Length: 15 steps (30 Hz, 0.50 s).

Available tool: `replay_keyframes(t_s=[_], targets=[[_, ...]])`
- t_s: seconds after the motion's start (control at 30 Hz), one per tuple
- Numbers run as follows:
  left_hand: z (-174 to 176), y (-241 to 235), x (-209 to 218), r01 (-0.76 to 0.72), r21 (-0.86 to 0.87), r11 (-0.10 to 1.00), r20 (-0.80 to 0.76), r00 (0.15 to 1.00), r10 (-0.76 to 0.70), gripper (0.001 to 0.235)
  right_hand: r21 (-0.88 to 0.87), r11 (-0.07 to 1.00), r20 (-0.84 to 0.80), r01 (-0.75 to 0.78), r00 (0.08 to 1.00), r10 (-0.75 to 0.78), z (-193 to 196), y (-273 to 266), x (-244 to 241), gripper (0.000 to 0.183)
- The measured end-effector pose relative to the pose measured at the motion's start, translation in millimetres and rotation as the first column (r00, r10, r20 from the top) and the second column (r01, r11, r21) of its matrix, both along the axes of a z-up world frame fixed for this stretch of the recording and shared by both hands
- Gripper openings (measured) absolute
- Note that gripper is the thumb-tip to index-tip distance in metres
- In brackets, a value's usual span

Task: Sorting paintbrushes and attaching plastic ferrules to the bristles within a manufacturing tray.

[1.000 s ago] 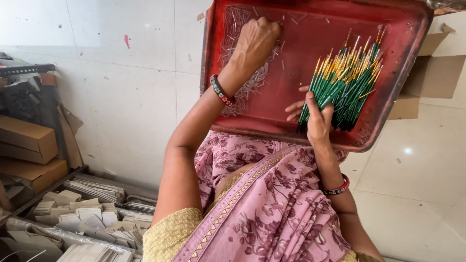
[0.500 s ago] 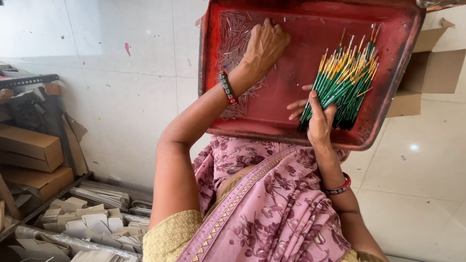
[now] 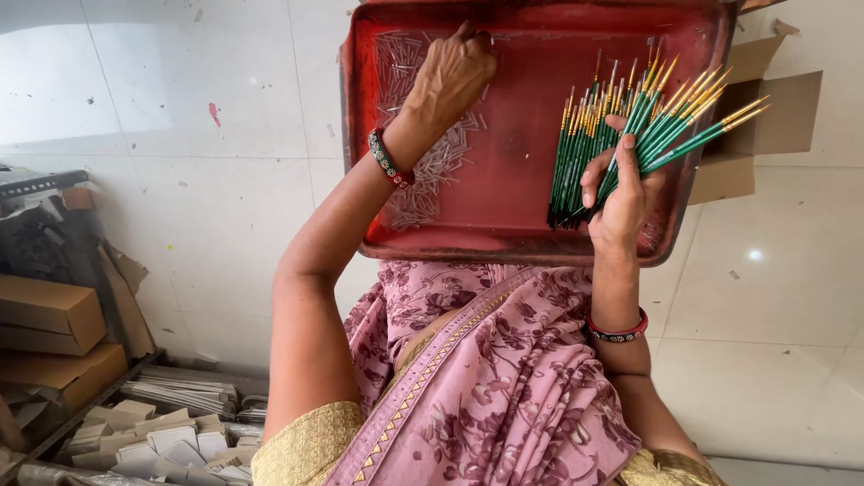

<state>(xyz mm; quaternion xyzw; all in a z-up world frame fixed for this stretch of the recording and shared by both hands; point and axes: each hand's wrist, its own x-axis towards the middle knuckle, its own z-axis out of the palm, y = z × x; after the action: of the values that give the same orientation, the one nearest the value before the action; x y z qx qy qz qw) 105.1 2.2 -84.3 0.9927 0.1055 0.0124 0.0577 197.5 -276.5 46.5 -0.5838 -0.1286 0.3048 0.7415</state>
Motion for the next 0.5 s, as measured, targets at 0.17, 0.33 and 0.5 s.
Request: replay_keyframes(t_s=[0.17,0.33,0.5], targets=[[22,-10,-10,-0.024,0.164,0.986,0.137,0.991,0.001,0.009,0.004,1.0,0.027,-0.005,1.0,0.005,11,1,3,0.03],[40,-21,-23,-0.028,0.211,0.977,0.124,0.992,0.002,0.016,-0.006,1.0,-0.025,-0.006,1.0,0.006,14,1,1,0.03],[4,-20,-20,0.037,0.153,0.988,-0.067,0.997,-0.027,0.014,0.007,1.0,-0.026,-0.013,1.0,0.013,20,4,-2,0.025]])
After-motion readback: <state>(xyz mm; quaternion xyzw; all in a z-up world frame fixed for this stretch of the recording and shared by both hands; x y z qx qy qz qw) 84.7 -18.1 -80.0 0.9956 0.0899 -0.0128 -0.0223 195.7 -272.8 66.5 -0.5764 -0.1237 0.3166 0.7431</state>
